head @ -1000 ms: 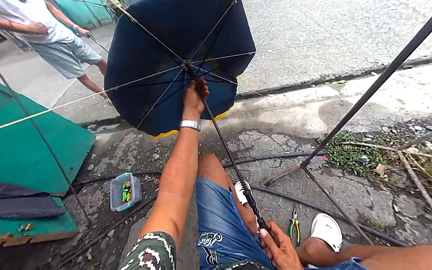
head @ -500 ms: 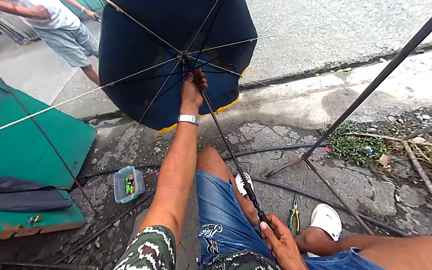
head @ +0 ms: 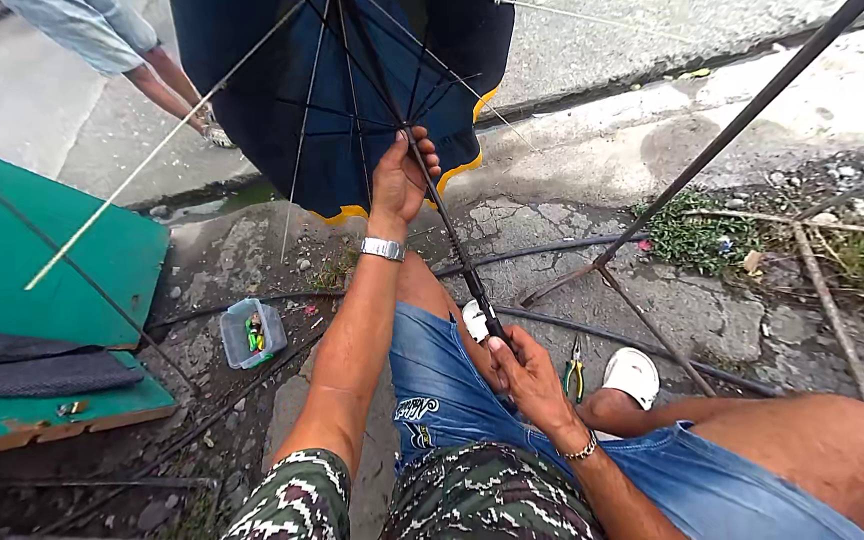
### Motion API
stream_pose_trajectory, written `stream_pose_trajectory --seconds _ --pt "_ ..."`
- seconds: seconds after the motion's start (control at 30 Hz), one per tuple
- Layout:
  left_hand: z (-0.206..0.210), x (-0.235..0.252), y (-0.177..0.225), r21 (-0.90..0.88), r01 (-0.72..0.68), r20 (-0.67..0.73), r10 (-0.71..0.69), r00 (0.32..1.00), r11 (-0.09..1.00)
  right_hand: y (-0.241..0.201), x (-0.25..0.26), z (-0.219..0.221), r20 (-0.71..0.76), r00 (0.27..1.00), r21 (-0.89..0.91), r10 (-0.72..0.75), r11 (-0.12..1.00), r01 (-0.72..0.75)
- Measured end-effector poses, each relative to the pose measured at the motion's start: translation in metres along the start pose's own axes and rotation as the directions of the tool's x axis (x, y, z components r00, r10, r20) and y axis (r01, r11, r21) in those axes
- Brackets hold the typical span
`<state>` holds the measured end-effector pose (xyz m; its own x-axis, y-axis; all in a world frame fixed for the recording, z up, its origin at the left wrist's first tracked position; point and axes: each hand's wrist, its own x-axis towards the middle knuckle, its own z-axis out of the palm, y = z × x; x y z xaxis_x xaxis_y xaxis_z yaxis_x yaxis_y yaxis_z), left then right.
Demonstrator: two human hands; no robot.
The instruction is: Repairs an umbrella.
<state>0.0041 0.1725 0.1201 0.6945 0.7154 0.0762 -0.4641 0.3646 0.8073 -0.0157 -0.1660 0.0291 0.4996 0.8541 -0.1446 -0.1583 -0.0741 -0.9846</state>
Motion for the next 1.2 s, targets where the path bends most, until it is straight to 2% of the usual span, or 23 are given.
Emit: stream_pose_trajectory --seconds 0.23,0.33,0.4,0.43,0.57,0.63,0.73,0.8,0.9,1.03,1.1,1.2 --pt "0.007 -0.043 -0.033 0.145 0.051 0.163 -0.075 0.984 0.988 -0.013 0.024 0.005 -0.112 0.99 -0.028 -0.087 0.996 0.084" --pt "0.005 -0.054 -0.03 0.382 -0.017 0.243 -0.082 0.967 0.924 -0.011 0.032 0.005 -0.166 0.974 -0.094 -0.157 0.985 0.143" --pt "0.004 -0.062 -0.025 0.557 -0.085 0.239 -0.062 0.969 0.826 -0.011 0.037 0.005 -0.197 0.962 -0.129 -0.188 0.978 0.165" --pt "0.004 -0.065 -0.022 0.589 -0.1 0.228 -0.046 0.973 0.802 -0.011 0.039 0.004 -0.208 0.958 -0.143 -0.199 0.975 0.171" --pt "0.002 -0.073 -0.012 0.484 -0.076 0.163 -0.004 0.987 0.872 -0.008 0.047 0.005 -0.229 0.943 -0.181 -0.239 0.963 0.2" --pt "0.004 -0.074 -0.007 0.449 -0.017 0.144 -0.054 0.988 0.893 -0.007 0.049 0.006 -0.232 0.94 -0.191 -0.251 0.959 0.209" --pt "0.007 -0.079 -0.009 0.435 0.032 0.198 -0.131 0.971 0.9 -0.008 0.05 0.007 -0.237 0.936 -0.199 -0.261 0.956 0.216" --pt "0.009 -0.084 -0.016 0.381 0.002 0.249 -0.105 0.963 0.925 -0.009 0.05 0.007 -0.232 0.935 -0.188 -0.269 0.955 0.228" --pt "0.009 -0.089 -0.025 0.337 -0.04 0.245 -0.047 0.968 0.941 -0.01 0.048 0.006 -0.185 0.956 -0.135 -0.228 0.969 0.205" --pt "0.006 -0.093 -0.028 0.339 -0.069 0.252 -0.02 0.967 0.938 -0.026 0.058 -0.001 -0.011 1.0 -0.125 -0.026 0.992 0.024" --pt "0.004 -0.094 -0.032 0.34 -0.093 0.255 0.004 0.967 0.936 -0.03 0.061 0.004 -0.025 0.998 -0.076 -0.056 0.996 0.054" --pt "0.001 -0.097 -0.039 0.29 -0.059 0.187 0.004 0.982 0.955 -0.031 0.054 0.011 -0.061 0.989 -0.108 -0.131 0.986 0.124"
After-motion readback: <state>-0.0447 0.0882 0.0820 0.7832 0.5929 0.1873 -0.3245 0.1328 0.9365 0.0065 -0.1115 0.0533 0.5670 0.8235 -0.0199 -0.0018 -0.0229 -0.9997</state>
